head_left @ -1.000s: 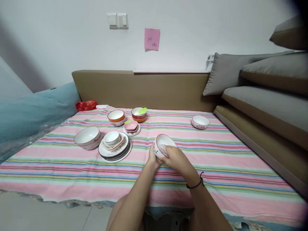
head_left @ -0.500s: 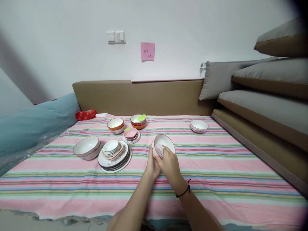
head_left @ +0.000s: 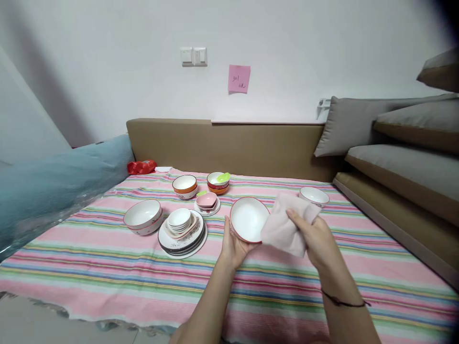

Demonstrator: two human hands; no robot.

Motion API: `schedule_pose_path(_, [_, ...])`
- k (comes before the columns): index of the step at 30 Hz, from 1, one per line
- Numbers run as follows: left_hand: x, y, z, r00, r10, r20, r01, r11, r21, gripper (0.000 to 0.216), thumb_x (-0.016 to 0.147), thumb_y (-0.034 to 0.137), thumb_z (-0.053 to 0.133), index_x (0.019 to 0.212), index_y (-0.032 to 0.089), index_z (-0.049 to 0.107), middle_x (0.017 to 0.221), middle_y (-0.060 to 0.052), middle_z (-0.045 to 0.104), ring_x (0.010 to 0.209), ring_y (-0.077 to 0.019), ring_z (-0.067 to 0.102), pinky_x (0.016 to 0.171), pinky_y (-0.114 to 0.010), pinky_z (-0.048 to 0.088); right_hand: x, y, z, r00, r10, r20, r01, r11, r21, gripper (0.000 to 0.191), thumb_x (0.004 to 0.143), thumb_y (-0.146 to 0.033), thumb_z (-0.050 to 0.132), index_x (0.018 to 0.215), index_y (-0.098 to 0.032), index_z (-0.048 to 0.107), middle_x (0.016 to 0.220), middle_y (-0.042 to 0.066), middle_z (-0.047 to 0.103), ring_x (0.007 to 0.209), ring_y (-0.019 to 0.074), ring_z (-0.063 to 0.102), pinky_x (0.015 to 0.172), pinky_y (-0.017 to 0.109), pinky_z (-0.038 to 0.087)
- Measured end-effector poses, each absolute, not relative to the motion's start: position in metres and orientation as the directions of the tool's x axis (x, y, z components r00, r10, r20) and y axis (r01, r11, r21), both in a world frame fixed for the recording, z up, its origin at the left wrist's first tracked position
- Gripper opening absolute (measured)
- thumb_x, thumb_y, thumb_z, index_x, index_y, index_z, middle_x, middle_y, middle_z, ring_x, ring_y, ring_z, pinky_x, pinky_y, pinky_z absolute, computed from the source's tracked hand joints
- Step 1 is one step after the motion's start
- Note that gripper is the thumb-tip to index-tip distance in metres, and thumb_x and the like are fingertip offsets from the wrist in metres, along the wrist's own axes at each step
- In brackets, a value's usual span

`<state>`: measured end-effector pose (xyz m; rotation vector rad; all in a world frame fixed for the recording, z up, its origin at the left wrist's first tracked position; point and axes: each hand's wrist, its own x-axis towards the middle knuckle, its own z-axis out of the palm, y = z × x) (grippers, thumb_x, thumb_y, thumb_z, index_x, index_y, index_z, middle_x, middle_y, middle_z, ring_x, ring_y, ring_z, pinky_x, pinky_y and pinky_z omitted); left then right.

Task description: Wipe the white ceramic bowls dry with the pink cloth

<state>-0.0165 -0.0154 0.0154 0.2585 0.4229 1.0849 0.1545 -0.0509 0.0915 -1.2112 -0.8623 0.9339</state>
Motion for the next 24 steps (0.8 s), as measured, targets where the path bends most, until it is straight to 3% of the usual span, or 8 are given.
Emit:
schedule_pose_path(2, [-0.019,-0.017,0.019,0.4,0.889,-0.223,-0.781,0.458,0.425,0.072,0.085,0.069,0.041,0.137,0.02,0.049,0.129,-0.014,0.061,0.116,-0.0342,0.058,0.093,-0.053,0.049,0.165,-0.043,0.099,0.499,0.849,0.175,-0.037,0.223,-0.974,0.046,0.072,-0.04,0.073,0.109,-0.013,0.068,0.11,0.013,0.073,0.099,0.0277,0.07,0.082,0.039,0.058])
schedule_pose_path(4, [-0.021,-0.019,0.019,0.395,0.888,-0.234,-0.772,0.459,0.44,0.069,0.086,0.068,0.041,0.137,0.021,0.05,0.13,-0.015,0.061,0.116,-0.0342,0.058,0.09,-0.053,0.05,0.162,-0.037,0.103,0.561,0.717,0.414,0.19,0.375,-0.907,0.04,0.08,-0.033,0.064,0.117,-0.016,0.066,0.118,0.011,0.069,0.111,0.0259,0.065,0.094,0.042,0.053])
schedule_pose_path(6, [-0.022,-0.019,0.017,0.409,0.882,-0.236,-0.763,0.472,0.442,0.071,0.085,0.069,0.041,0.136,0.021,0.05,0.129,-0.016,0.061,0.114,-0.0345,0.059,0.087,-0.052,0.051,0.149,-0.03,0.099,0.402,0.632,0.662,0.461,0.485,-0.743,0.04,0.084,-0.019,0.053,0.122,-0.02,0.064,0.129,0.007,0.064,0.124,0.0224,0.057,0.107,0.043,0.043])
schedule_pose_path(8, [-0.023,-0.019,0.015,0.426,0.877,-0.224,-0.763,0.481,0.432,0.072,0.084,0.071,0.041,0.135,0.021,0.051,0.128,-0.015,0.061,0.11,-0.0337,0.061,0.084,-0.05,0.052,0.13,-0.024,0.086,0.08,0.668,0.74,0.627,0.543,-0.558,0.051,0.078,-0.005,0.044,0.12,-0.022,0.066,0.133,0.004,0.062,0.129,0.0191,0.052,0.113,0.042,0.037])
schedule_pose_path(10, [-0.025,-0.017,0.014,0.429,0.879,-0.208,-0.769,0.476,0.426,0.07,0.086,0.069,0.039,0.134,0.021,0.053,0.128,-0.015,0.062,0.106,-0.032,0.063,0.081,-0.046,0.054,0.111,-0.02,0.069,-0.152,0.756,0.637,0.695,0.54,-0.474,0.061,0.07,0.003,0.037,0.118,-0.02,0.068,0.132,0.005,0.062,0.128,0.0179,0.054,0.112,0.039,0.04])
schedule_pose_path(14, [-0.032,-0.014,0.013,0.412,0.883,-0.224,-0.757,0.469,0.455,0.067,0.09,0.065,0.034,0.128,0.016,0.059,0.121,-0.014,0.066,0.101,-0.029,0.065,0.078,-0.039,0.054,0.084,-0.019,0.046,-0.271,0.848,0.455,0.777,0.472,-0.416,0.071,0.063,0.008,0.033,0.123,-0.012,0.065,0.136,0.01,0.058,0.133,0.022,0.048,0.112,0.042,0.039])
schedule_pose_path(20, [-0.037,-0.012,0.007,0.419,0.9,-0.117,-0.806,0.428,0.408,0.064,0.091,0.06,0.039,0.124,0.01,0.062,0.112,-0.016,0.07,0.111,-0.0303,0.062,0.096,-0.042,0.047,0.067,-0.039,0.062,-0.382,0.901,0.205,0.835,0.431,-0.341,0.056,0.08,-0.005,0.042,0.135,-0.011,0.054,0.144,0.014,0.049,0.137,0.0316,0.042,0.111,0.051,0.035])
schedule_pose_path(24, [-0.035,-0.012,0.008,0.363,0.924,-0.12,-0.848,0.381,0.37,0.067,0.088,0.061,0.042,0.12,0.006,0.063,0.108,-0.018,0.071,0.11,-0.0325,0.063,0.103,-0.044,0.043,0.058,-0.059,0.073,-0.407,0.907,0.11,0.845,0.419,-0.333,0.046,0.087,-0.013,0.039,0.129,-0.012,0.058,0.121,0.016,0.067,0.112,0.0289,0.061,0.098,0.044,0.044])
